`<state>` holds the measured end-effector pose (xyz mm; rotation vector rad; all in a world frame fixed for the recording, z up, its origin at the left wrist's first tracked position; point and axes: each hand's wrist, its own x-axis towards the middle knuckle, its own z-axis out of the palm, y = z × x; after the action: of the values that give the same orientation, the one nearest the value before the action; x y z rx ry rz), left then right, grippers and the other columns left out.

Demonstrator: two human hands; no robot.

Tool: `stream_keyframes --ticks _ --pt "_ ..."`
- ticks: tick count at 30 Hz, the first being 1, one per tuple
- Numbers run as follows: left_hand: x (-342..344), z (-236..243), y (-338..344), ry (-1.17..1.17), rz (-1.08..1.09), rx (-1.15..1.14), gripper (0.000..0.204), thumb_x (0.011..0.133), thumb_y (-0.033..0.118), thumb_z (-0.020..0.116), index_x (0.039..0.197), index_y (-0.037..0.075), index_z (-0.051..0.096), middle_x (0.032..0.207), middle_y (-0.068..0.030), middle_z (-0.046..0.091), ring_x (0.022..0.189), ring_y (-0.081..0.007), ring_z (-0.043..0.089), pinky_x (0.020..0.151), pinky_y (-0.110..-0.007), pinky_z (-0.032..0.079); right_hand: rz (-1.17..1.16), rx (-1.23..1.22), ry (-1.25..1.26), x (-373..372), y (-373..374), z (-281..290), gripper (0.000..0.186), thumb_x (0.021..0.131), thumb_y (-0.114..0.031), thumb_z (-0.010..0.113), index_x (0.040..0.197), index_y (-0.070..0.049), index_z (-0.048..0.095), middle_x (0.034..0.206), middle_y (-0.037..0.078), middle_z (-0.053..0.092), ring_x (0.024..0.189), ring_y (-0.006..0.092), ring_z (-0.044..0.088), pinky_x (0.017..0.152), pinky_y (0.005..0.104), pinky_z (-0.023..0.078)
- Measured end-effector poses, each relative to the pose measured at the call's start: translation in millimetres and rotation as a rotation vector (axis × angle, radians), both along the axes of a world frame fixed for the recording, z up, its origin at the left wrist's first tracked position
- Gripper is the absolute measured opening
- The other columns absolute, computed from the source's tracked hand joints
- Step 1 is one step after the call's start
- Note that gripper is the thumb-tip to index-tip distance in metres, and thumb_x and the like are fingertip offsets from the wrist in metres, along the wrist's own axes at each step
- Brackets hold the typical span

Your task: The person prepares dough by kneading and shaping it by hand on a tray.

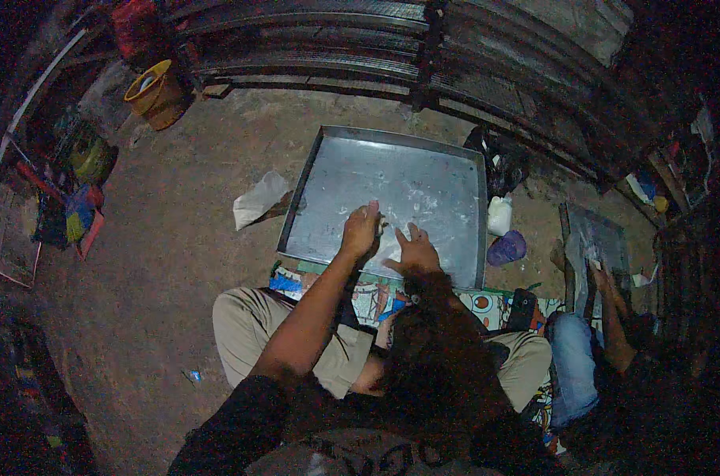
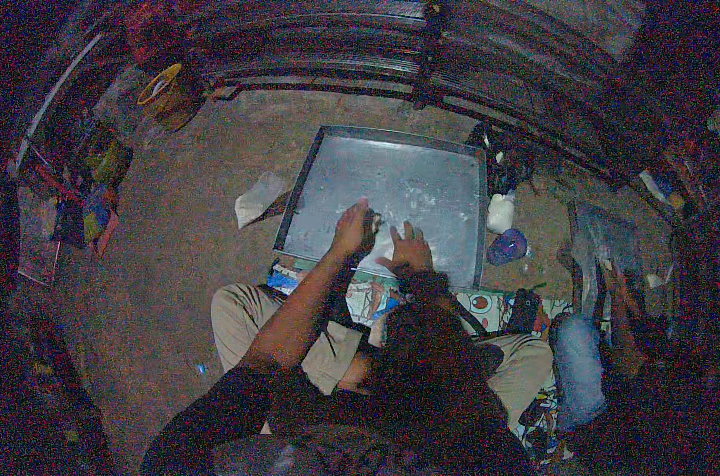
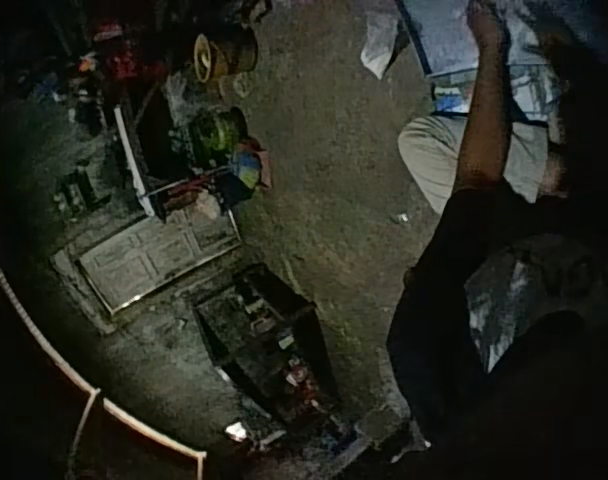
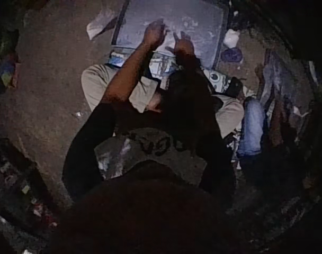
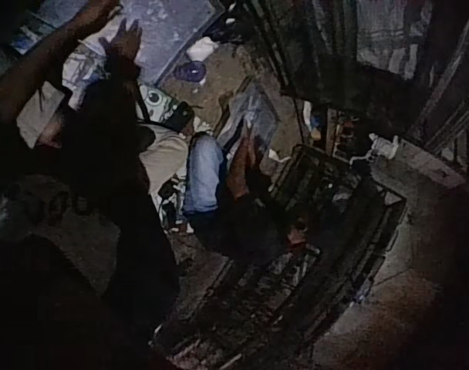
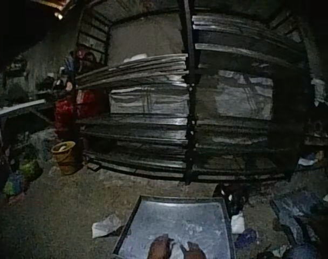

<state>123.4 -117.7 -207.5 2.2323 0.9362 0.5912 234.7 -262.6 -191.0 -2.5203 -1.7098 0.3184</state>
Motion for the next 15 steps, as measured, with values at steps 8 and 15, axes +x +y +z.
stream_keyframes --ticks 8,15 --pt "-15 24 -1 -0.015 -0.213 -0.435 0.061 0.101 0.046 0.039 0.147 0.006 0.040 0.124 -0.0200 0.060 0.110 -0.0330 0.056 0.096 -0.037 0.043 0.136 -0.014 0.037 -5 1 -17 0.019 0.088 -0.014 0.055 0.093 -0.002 0.069 0.104 0.017 0.064 0.094 0.0352 0.066 0.082 0.0443 0.056" --pt "-24 0 -7 -0.133 -0.271 -0.444 0.048 0.097 0.033 0.055 0.132 0.001 0.055 0.106 -0.0214 0.069 0.101 -0.0267 0.067 0.090 -0.036 0.049 -0.286 0.532 0.387 27 -11 -27 0.020 0.080 -0.016 0.067 0.094 -0.003 0.074 0.092 0.016 0.070 0.088 0.0335 0.068 0.076 0.0423 0.054"
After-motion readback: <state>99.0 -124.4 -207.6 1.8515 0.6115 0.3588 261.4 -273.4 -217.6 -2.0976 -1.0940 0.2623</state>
